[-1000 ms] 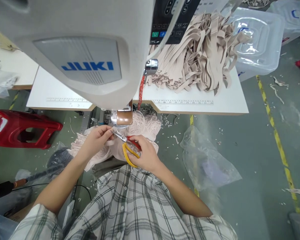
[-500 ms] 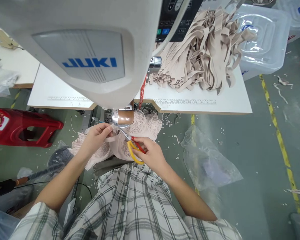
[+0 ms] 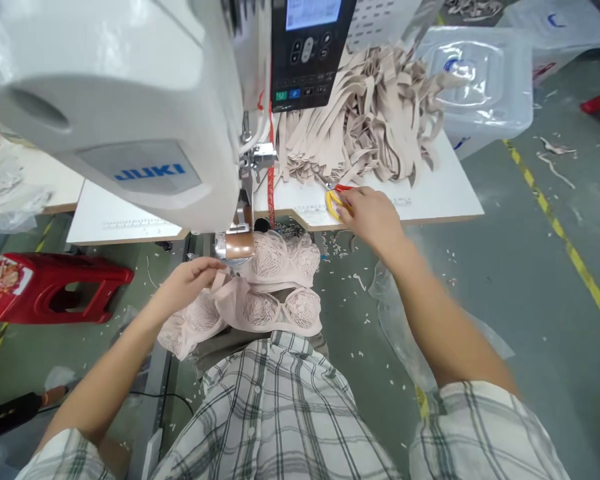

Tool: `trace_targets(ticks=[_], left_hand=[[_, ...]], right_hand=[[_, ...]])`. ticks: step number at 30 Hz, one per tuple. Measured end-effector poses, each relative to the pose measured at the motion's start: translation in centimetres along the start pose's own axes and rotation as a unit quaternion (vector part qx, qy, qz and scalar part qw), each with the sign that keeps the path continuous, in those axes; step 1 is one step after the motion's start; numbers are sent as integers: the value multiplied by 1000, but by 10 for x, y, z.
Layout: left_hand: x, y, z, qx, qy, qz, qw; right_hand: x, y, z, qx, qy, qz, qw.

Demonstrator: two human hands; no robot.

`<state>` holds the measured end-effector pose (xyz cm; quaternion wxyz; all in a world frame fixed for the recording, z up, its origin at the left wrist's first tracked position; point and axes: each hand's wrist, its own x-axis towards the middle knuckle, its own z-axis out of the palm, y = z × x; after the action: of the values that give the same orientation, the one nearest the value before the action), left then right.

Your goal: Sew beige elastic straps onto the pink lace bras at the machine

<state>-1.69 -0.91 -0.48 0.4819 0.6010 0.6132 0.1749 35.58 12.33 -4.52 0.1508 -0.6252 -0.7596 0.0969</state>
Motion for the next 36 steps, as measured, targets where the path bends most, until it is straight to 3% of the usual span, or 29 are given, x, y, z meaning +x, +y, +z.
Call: trace_targets(ticks=[2,4,6,9,12,15,18,22,25,28,32,36], left_hand=[[3,-2,-5,-23,-29,-3,999],[4,-4,-3,38,-4,11,999],[3,-4,8,154,51,63,985],[-2,6,37,257,106,189,942],[-9,24,63,234,84,250,936],[-12,44,75,163,86,228,956],[-9,60,78,48,126,157,978],[-5,67,74,-46,182,96,978],[-5,59,68,41,228,97,968],[-4,46,61,176,274,156,932],[3,38,55,309,315,232,867],[9,41,48,346,326,219,852]], right_hand=[[-4,-13,-3,54,41,-21,997],[-29,-40,-3,178,39,-36,983],[-65,-70,3,313,-72,-118,940],[-110,-106,23,375,-217,-173,885],[-131,-128,44,472,-227,-135,841],[-132,-140,50,590,-159,-10,792],[-120,-148,36,584,-70,90,804],[-87,-154,14,562,-17,92,822],[-59,-152,10,508,-13,70,859],[-36,-147,11,447,-21,36,893],[-12,-147,10,442,-48,-19,896],[6,-150,11,415,-58,-48,907]])
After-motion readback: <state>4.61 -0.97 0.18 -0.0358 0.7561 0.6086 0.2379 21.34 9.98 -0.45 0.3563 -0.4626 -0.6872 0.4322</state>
